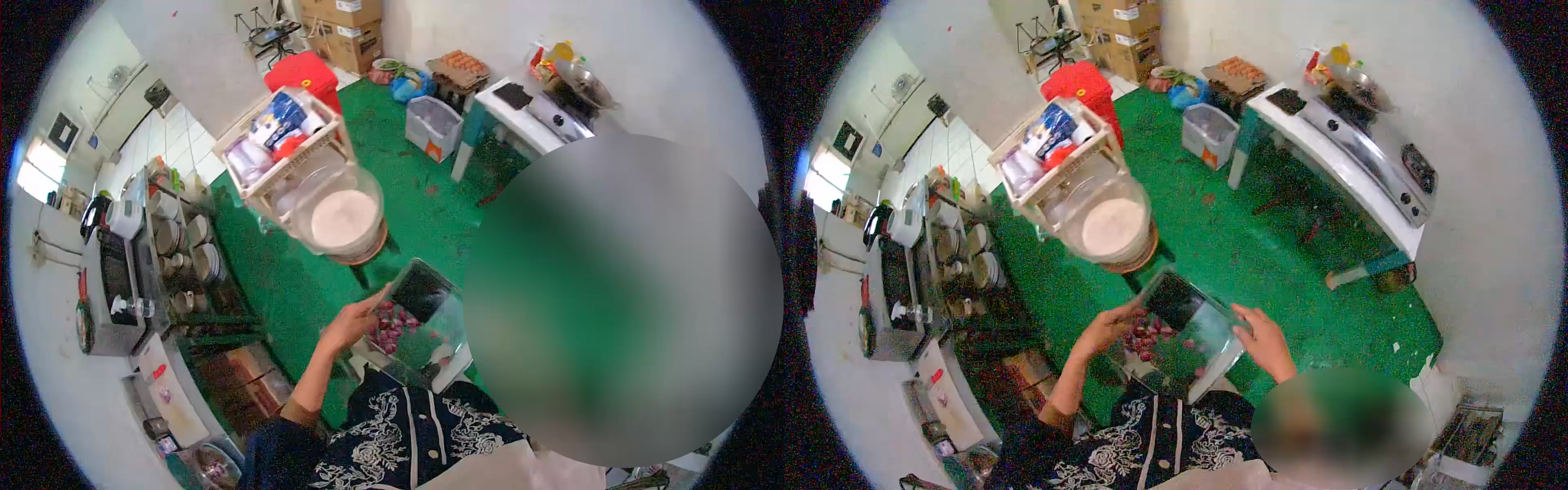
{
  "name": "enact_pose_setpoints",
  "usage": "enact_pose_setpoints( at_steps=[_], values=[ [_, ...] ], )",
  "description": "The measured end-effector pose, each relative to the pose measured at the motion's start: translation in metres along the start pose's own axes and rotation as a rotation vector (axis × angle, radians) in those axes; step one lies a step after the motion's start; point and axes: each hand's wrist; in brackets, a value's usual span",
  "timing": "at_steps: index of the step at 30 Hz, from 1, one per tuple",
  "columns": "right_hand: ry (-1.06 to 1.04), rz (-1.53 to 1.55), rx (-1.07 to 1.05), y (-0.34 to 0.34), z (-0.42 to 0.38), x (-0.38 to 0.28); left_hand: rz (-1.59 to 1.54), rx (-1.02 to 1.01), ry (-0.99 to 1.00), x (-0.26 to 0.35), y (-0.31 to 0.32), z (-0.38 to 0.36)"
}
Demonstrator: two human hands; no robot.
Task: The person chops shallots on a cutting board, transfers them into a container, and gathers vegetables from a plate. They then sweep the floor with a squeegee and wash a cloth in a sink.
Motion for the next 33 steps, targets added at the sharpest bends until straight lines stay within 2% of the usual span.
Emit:
enact_pose_setpoints(
  at_steps=[1,2,5,6,8,10,11,14,17,18,20,21,22,23,25,26,29,30,33],
  values=[
    [-0.013,-0.084,0.014,-0.001,-0.005,0.008,0.051,-0.069,0.032,0.011,0.0,0.017],
    [0.027,0.027,-0.032,-0.024,-0.002,0.045,0.116,-0.15,-0.021,0.042,0.022,0.042],
    [0.14,0.018,-0.115,-0.063,0.025,0.102,0.191,-0.29,-0.138,0.093,0.045,0.128],
    [0.113,-0.029,-0.073,-0.084,0.043,0.114,0.252,-0.33,-0.153,0.11,0.047,0.163],
    [0.064,-0.113,0.006,-0.088,0.068,0.139,0.17,-0.317,-0.13,0.11,0.046,0.203],
    [0.256,0.05,-0.026,-0.1,0.104,0.149,0.01,-0.302,-0.104,0.105,0.036,0.25],
    [0.353,0.128,-0.04,-0.106,0.124,0.153,-0.067,-0.184,-0.087,0.103,0.029,0.269],
    [0.375,0.108,0.002,-0.11,0.189,0.175,-0.267,0.114,-0.06,0.099,-0.005,0.331],
    [0.273,-0.04,0.111,-0.096,0.26,0.219,-0.476,0.432,-0.204,0.091,-0.042,0.396],
    [0.324,0.027,0.112,-0.102,0.29,0.213,-0.566,0.46,-0.205,0.074,-0.052,0.423],
    [0.436,0.162,0.093,-0.114,0.346,0.188,-0.525,0.396,-0.176,0.063,-0.066,0.466],
    [0.428,0.231,0.131,-0.112,0.374,0.182,-0.498,0.361,-0.178,0.062,-0.071,0.478],
    [0.421,0.302,0.171,-0.11,0.404,0.176,-0.381,0.283,-0.252,0.089,-0.08,0.493],
    [0.404,0.369,0.217,-0.11,0.439,0.17,-0.454,0.276,-0.27,0.108,-0.09,0.512],
    [0.369,0.391,0.28,-0.11,0.506,0.153,-0.602,0.265,-0.291,0.131,-0.119,0.553],
    [0.35,0.399,0.308,-0.109,0.539,0.146,-0.677,0.228,-0.26,0.12,-0.137,0.576],
    [0.329,0.414,0.277,-0.106,0.64,0.136,-0.633,0.262,-0.202,0.14,-0.199,0.642],
    [0.308,0.381,0.267,-0.097,0.673,0.144,-0.498,0.258,-0.186,0.147,-0.218,0.665],
    [0.174,0.29,0.271,-0.072,0.784,0.164,-0.495,0.338,-0.146,0.135,-0.273,0.733]
  ],
)
Point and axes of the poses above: each hand's wrist, its own z-axis towards the middle knuckle, its own y-axis out of the palm, x = y × z, and after that the axes turned 1 degree about x, right-handed
